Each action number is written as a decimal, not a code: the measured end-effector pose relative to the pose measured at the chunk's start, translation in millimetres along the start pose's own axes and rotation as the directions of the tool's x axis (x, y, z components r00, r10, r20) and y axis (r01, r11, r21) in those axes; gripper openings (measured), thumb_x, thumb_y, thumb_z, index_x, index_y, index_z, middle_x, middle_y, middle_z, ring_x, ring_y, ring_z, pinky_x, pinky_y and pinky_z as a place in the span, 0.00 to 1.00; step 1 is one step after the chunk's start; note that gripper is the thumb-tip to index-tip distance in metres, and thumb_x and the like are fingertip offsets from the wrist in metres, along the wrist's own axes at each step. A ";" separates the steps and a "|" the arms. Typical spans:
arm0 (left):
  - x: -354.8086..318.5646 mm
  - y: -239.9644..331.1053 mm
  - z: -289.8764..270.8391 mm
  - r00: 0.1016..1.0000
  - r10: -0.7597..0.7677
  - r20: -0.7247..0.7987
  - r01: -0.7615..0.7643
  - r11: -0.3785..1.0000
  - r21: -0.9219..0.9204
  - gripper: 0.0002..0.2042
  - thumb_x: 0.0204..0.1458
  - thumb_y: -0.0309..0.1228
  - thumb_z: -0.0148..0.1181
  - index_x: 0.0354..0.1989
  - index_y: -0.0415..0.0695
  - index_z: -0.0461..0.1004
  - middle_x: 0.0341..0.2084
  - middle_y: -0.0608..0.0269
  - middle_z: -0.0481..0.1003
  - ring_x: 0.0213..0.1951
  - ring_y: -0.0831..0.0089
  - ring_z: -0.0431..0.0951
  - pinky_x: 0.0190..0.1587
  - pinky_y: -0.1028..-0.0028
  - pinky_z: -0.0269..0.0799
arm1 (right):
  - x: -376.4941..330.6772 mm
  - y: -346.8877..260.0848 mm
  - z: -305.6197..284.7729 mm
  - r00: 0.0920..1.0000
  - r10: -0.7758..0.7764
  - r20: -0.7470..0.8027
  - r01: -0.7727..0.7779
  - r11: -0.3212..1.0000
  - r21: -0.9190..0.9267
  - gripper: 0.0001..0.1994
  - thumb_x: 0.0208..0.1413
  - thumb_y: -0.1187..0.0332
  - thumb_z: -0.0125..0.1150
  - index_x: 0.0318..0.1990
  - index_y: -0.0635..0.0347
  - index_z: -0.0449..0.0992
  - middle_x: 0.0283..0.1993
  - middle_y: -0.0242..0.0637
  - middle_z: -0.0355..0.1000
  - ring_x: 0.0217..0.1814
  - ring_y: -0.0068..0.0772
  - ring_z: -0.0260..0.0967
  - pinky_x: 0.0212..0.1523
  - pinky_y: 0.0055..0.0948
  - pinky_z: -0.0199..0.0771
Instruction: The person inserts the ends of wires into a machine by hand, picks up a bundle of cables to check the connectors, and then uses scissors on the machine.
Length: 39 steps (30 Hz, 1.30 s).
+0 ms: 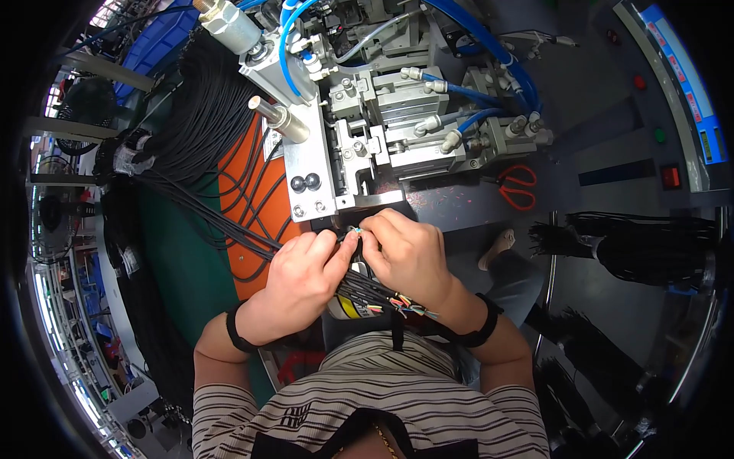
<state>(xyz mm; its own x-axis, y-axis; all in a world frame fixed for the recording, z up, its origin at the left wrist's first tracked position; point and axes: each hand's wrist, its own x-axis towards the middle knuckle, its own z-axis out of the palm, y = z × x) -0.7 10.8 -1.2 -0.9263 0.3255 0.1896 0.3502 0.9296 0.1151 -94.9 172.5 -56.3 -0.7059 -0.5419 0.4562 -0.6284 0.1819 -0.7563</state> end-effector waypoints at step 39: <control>-35.5 -5.1 -7.0 0.992 -0.115 -0.056 0.082 0.907 -0.413 0.30 0.35 0.21 0.66 0.54 0.37 0.73 0.28 0.60 0.73 0.24 0.61 0.75 0.28 0.65 0.71 | -23.1 -39.0 -6.4 0.810 0.512 0.285 -0.502 0.357 0.787 0.10 0.60 0.83 0.59 0.48 0.69 0.77 0.39 0.37 0.75 0.32 0.19 0.72 0.32 0.19 0.74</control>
<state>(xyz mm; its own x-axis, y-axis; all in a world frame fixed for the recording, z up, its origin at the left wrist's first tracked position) 31.4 -6.7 -1.7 -0.9513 0.2059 0.2295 0.2990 0.7981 0.5231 -56.2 183.1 -34.3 -0.8008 -0.5796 -0.1511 0.3875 -0.3089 -0.8686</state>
